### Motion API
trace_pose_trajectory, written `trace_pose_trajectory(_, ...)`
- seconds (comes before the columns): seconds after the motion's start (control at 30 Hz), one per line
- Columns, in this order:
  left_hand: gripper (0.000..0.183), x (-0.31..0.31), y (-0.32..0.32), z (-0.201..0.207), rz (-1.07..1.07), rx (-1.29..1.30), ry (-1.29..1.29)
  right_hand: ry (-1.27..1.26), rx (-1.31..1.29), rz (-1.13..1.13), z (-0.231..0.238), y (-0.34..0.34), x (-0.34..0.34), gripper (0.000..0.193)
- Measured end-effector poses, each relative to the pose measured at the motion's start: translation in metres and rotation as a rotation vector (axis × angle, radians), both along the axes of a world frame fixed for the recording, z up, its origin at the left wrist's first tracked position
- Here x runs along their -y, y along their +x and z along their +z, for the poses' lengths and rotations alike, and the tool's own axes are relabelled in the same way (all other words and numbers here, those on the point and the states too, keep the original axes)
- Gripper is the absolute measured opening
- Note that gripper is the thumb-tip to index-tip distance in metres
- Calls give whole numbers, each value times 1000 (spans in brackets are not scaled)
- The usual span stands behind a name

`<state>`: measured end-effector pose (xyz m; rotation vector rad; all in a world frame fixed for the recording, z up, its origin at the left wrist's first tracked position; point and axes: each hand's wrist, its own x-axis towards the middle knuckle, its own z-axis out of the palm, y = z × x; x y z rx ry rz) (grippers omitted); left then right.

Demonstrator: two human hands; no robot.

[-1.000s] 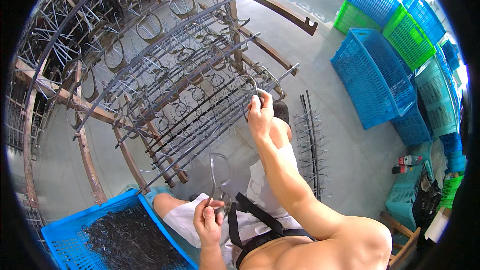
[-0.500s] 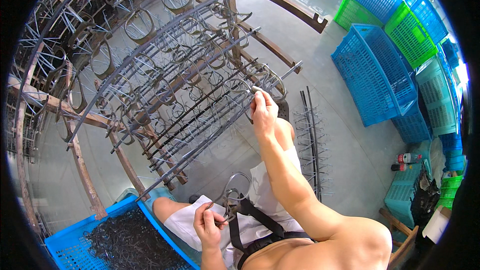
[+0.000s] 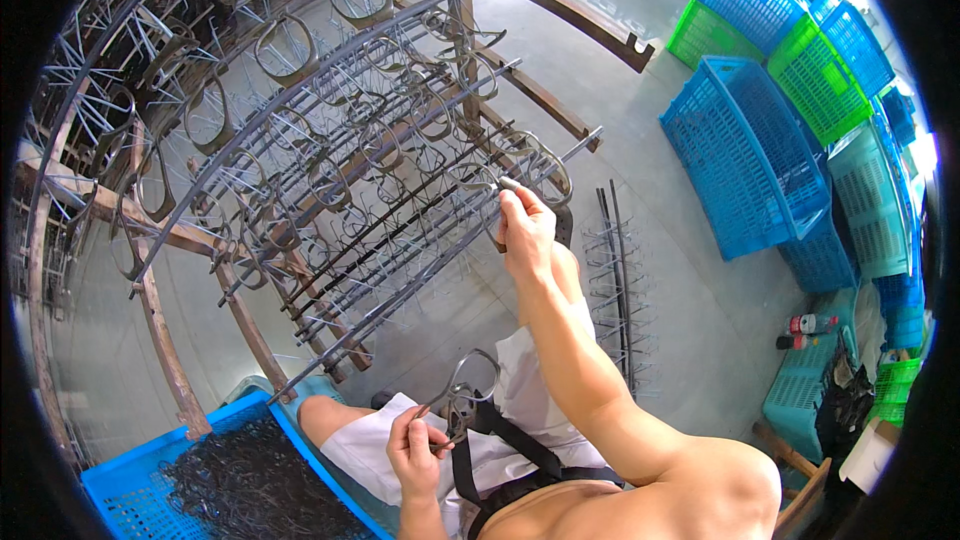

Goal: The person picks small metal hoops from a blue basket and attaches them one by one to horizontal rods on a metal rack. The person repeats this process continuously, filling the rack with hoops.

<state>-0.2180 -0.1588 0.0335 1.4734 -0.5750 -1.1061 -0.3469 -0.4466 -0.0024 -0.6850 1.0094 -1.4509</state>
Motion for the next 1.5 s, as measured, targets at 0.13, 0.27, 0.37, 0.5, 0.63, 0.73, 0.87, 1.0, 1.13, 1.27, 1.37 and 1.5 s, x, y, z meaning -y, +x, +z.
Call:
trace_pose_trajectory(0.13, 26, 2, -1, 1, 26, -13, 14, -34, -111, 60, 3, 6, -11, 24)
trace_pose_trajectory(0.27, 26, 8, -4, 4, 95, 33, 10, -97, -266, 92, -4, 8, -15, 23)
trace_pose_trajectory(0.37, 26, 9, 0, 7, 115, 32, -18, -124, -385, 45, 0, 8, -13, 22)
trace_pose_trajectory(0.5, 25, 7, 2, 9, 116, 29, -41, -268, -574, -64, -7, 4, -7, 21)
trace_pose_trajectory(0.63, 25, 6, 5, 9, 104, 43, -62, -276, -683, -114, -4, 6, -6, 21)
trace_pose_trajectory(0.73, 25, 3, 7, 7, 106, 51, -89, -241, -634, -86, -5, 6, -7, 22)
trace_pose_trajectory(0.87, 25, 1, 6, 9, 114, 5, -109, -169, -483, -13, -15, -1, 3, 24)
trace_pose_trajectory(1.0, 25, -9, 8, 5, 114, -41, -106, -137, -565, 5, -1, 3, -7, 24)
trace_pose_trajectory(1.13, 25, -8, 8, 0, 111, -48, -105, -221, -710, -86, -4, 11, -12, 24)
trace_pose_trajectory(1.27, 24, -6, 9, 3, 103, -34, -106, -208, -660, -66, -17, 6, -3, 25)
trace_pose_trajectory(1.37, 24, -9, 13, 2, 122, -28, -124, -69, -374, 181, 8, -5, -6, 26)
trace_pose_trajectory(1.5, 23, -8, 19, 3, 91, 26, -130, -322, -1143, -45, 39, -17, -37, 29)
